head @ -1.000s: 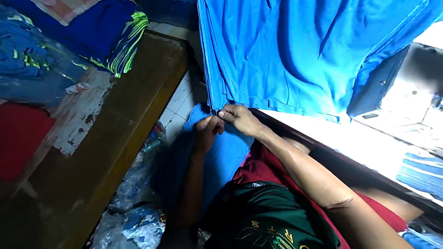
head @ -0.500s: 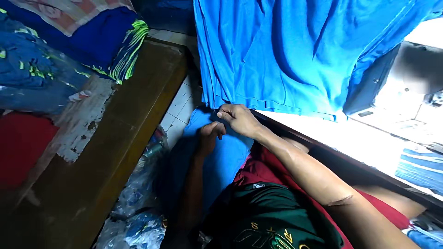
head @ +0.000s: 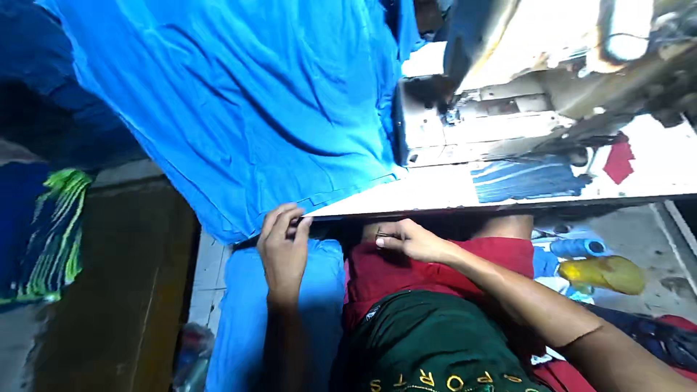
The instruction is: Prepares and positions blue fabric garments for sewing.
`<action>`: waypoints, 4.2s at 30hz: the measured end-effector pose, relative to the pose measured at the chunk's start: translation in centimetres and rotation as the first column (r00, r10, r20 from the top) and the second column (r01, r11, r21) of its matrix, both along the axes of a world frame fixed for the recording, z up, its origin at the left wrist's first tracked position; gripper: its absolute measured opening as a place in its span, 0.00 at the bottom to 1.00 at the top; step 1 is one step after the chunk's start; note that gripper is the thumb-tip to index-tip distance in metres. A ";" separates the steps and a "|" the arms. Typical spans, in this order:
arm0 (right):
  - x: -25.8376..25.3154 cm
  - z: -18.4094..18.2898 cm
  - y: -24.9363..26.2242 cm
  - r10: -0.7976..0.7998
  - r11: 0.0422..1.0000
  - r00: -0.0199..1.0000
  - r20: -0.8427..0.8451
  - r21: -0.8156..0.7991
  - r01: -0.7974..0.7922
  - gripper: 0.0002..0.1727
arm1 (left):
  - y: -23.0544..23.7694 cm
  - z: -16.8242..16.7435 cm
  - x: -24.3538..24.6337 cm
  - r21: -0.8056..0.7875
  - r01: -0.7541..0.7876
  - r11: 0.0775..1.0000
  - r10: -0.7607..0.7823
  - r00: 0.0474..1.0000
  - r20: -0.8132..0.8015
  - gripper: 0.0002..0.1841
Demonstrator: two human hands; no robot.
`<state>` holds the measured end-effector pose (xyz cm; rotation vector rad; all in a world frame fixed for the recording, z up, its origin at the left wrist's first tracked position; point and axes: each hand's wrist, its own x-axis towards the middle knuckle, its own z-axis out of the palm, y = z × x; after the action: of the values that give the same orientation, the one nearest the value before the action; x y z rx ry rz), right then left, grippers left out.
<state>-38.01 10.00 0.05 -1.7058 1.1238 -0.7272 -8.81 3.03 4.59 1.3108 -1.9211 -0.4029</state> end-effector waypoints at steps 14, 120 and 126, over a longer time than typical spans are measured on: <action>-5.4 1.5 4.0 -0.237 0.970 0.966 0.106 -0.031 0.242 0.16 | -9.7 0.7 -13.5 0.041 0.277 0.960 -0.280 0.949 0.147 0.15; -9.5 4.4 -1.3 -0.525 0.780 0.850 0.053 -0.371 0.505 0.13 | -4.7 6.8 -12.4 0.101 0.511 0.854 -0.502 0.859 -0.097 0.05; -8.1 3.6 -2.4 -0.599 0.686 0.800 -0.037 -0.539 0.488 0.11 | -4.3 7.3 -12.9 0.102 0.531 0.841 -0.501 0.837 -0.221 0.05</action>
<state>-46.16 7.58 3.60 -1.9157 1.7563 -1.3414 -21.67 -1.27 11.93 0.7839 -2.0964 -0.9361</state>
